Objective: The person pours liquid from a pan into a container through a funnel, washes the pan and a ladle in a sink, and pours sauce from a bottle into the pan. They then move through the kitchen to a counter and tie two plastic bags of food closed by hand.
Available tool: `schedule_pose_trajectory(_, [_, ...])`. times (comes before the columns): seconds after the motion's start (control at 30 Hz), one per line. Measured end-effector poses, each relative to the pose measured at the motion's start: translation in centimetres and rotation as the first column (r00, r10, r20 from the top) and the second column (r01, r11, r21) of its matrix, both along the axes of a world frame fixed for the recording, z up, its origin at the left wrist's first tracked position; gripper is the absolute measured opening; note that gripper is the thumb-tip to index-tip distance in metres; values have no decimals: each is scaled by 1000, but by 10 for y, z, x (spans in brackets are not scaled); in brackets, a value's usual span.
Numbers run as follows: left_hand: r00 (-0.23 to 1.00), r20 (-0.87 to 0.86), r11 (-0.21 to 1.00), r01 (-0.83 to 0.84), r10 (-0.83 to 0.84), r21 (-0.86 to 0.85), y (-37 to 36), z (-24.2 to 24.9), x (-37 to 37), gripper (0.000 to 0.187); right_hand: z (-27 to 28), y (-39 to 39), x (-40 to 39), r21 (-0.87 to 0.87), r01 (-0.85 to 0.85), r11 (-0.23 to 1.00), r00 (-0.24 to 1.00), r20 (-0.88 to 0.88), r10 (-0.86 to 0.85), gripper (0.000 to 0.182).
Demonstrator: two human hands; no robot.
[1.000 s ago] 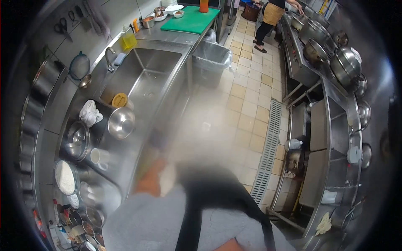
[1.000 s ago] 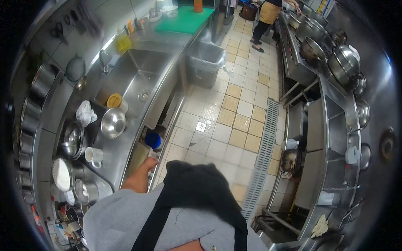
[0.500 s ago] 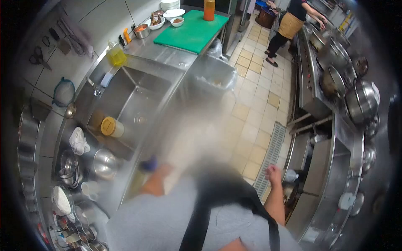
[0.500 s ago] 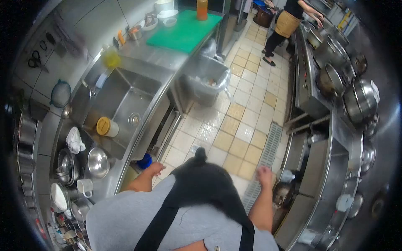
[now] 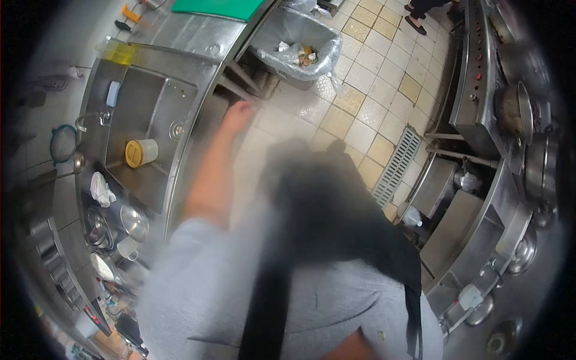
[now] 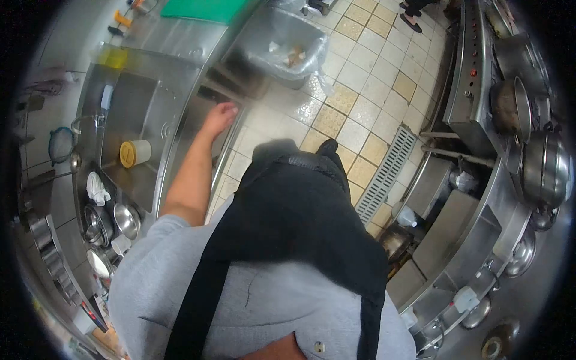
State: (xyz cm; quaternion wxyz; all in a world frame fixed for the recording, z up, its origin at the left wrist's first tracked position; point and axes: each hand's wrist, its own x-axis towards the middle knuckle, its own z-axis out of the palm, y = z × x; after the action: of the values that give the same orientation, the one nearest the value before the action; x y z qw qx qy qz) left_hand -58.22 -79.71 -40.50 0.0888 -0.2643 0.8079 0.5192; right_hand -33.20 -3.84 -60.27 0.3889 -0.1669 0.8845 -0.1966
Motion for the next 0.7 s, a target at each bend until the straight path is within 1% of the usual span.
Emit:
schedule_pose_trajectory(0.07, [993,116,999,-38,34,35,13,6,11,49,-4,15,-57,-10,-123,992,989,-86,122,21])
schedule_pose_trajectory(0.1, [989,141,995,-63,52,74,22,9,16,48,77,-24,-123,76,167,983,976,128,-176,20])
schedule_pose_trajectory(0.13, [987,152,995,-68,56,77,27,8,21,48,201,-94,-205,215,448,868,838,238,-492,19])
schedule_pose_trajectory(0.17, [982,171,985,-108,85,132,31,8,22,48,148,-51,-225,96,930,354,282,430,-858,19])
schedule_pose_trajectory(0.2, [976,187,971,-149,114,185,33,7,21,47,192,-80,-270,5,955,295,273,366,-890,18])
schedule_pose_trajectory(0.23, [975,191,969,-147,109,200,35,16,16,48,209,-89,-309,-31,944,329,324,280,-904,18])
schedule_pose_trajectory(0.27, [975,192,968,-151,113,201,32,14,6,48,225,-104,-339,-180,951,251,293,270,-917,26])
schedule_pose_trajectory(0.3, [979,186,975,-123,87,188,29,12,-2,47,239,-109,-369,-173,932,318,354,256,-900,23])
schedule_pose_trajectory(0.33, [982,180,980,-94,61,176,26,10,-12,47,246,-118,-390,-168,933,319,354,252,-901,23])
schedule_pose_trajectory(0.37, [982,178,979,-95,62,180,23,14,-28,47,250,-129,-410,-206,929,309,353,236,-905,23])
schedule_pose_trajectory(0.4, [989,143,988,-45,24,145,22,25,-44,47,254,-138,-421,-237,925,297,349,221,-911,23])
schedule_pose_trajectory(0.43, [994,110,994,7,-19,108,19,33,-59,47,261,-153,-426,-230,928,295,344,219,-913,23])
schedule_pose_trajectory(0.47, [994,111,994,13,-26,111,12,37,-77,47,264,-172,-428,-216,923,318,363,218,-906,23])
schedule_pose_trajectory(0.53, [993,-43,990,115,-111,82,3,47,-109,46,260,-202,-425,-176,907,383,416,223,-881,22])
schedule_pose_trajectory(0.57, [993,-32,989,119,-117,88,0,57,-120,46,252,-213,-415,-148,907,395,421,242,-874,19])
schedule_pose_trajectory(0.6, [992,-45,983,125,-120,133,-1,82,-137,45,242,-222,-405,-123,905,407,426,261,-867,16])
schedule_pose_trajectory(0.63, [990,-66,976,132,-122,175,-4,102,-154,45,233,-229,-392,-59,919,390,386,338,-858,14])
schedule_pose_trajectory(0.67, [990,-69,975,134,-124,177,-8,111,-166,45,226,-234,-378,5,926,378,343,410,-845,12])
schedule_pose_trajectory(0.7, [993,-94,961,95,-73,260,-12,117,-176,44,218,-238,-364,46,943,331,275,457,-846,11])
